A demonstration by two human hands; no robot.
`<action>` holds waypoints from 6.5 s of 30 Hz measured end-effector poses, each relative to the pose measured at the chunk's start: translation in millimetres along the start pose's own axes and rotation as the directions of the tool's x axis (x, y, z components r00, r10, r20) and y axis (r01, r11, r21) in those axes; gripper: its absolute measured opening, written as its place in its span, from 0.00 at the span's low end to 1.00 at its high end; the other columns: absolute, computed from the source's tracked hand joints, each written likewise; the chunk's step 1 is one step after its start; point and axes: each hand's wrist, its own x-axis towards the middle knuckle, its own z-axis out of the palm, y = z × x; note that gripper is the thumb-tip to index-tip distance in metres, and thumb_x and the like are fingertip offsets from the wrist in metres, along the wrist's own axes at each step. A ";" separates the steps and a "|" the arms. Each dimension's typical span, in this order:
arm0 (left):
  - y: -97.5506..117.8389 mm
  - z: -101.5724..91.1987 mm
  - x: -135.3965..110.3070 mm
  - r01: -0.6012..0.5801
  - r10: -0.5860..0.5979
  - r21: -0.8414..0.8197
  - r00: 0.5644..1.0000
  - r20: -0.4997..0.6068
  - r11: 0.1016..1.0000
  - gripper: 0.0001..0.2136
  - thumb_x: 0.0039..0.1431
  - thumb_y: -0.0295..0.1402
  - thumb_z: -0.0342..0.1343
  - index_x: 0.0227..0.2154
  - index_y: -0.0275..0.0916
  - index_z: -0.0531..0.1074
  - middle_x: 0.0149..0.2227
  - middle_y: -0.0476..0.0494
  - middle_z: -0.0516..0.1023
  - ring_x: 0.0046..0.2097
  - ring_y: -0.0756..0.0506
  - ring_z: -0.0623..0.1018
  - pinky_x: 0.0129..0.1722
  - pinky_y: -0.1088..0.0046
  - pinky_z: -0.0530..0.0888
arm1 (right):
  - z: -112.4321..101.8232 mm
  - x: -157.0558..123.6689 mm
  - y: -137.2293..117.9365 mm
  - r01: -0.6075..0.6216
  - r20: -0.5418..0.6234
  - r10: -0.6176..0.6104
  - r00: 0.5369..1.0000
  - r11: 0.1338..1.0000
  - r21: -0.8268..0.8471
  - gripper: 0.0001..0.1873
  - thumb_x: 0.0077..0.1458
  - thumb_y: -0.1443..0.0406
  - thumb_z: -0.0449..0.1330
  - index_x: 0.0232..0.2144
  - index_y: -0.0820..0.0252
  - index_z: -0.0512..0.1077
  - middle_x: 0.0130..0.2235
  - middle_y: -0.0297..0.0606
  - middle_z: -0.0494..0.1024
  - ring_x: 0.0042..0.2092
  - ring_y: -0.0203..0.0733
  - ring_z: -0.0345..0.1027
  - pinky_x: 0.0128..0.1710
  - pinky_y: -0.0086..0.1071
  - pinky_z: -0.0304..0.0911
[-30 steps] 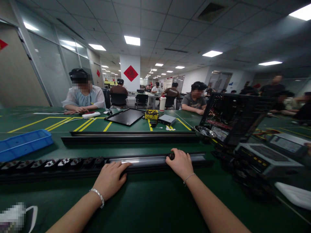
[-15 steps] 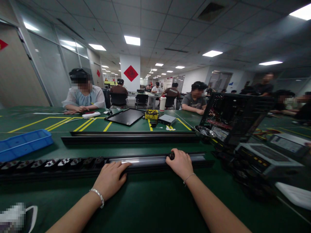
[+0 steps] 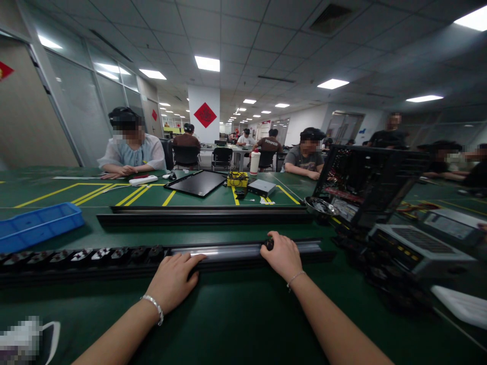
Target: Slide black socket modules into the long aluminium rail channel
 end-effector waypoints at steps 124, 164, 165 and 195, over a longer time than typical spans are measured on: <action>-6.8 20.2 -0.1 -0.011 0.030 0.088 0.976 -0.217 0.996 0.25 0.51 0.33 0.50 0.54 0.41 0.62 0.59 0.40 0.61 0.60 0.40 0.60 0.56 0.58 0.59 | -4.5 4.4 15.4 -0.062 -0.049 0.060 0.997 0.998 -0.032 0.20 0.48 0.62 0.51 0.45 0.58 0.66 0.40 0.40 0.74 0.45 0.44 0.65 0.45 0.36 0.53; -5.2 19.8 -0.9 -0.011 0.024 0.056 0.972 -0.232 0.998 0.24 0.51 0.33 0.50 0.54 0.41 0.63 0.59 0.40 0.61 0.60 0.40 0.59 0.56 0.59 0.58 | -0.5 0.3 28.9 -0.114 -0.068 0.112 0.991 0.993 -0.028 0.24 0.49 0.54 0.51 0.47 0.58 0.65 0.49 0.42 0.70 0.54 0.47 0.57 0.55 0.43 0.43; -5.3 20.0 -0.8 -0.011 0.025 0.059 0.972 -0.233 0.998 0.24 0.51 0.33 0.50 0.54 0.42 0.63 0.59 0.40 0.61 0.60 0.40 0.59 0.56 0.59 0.58 | -0.6 0.4 28.9 -0.116 -0.069 0.114 0.991 0.993 -0.025 0.24 0.49 0.54 0.51 0.47 0.58 0.65 0.49 0.42 0.70 0.54 0.47 0.57 0.55 0.43 0.43; -5.8 20.1 -0.1 -0.011 0.030 0.089 0.975 -0.219 0.996 0.24 0.51 0.33 0.50 0.54 0.41 0.63 0.59 0.39 0.61 0.60 0.40 0.60 0.56 0.59 0.58 | -2.4 1.6 31.1 -0.124 -0.074 0.124 0.990 0.992 0.005 0.21 0.49 0.58 0.51 0.45 0.57 0.66 0.48 0.40 0.71 0.53 0.47 0.59 0.54 0.42 0.46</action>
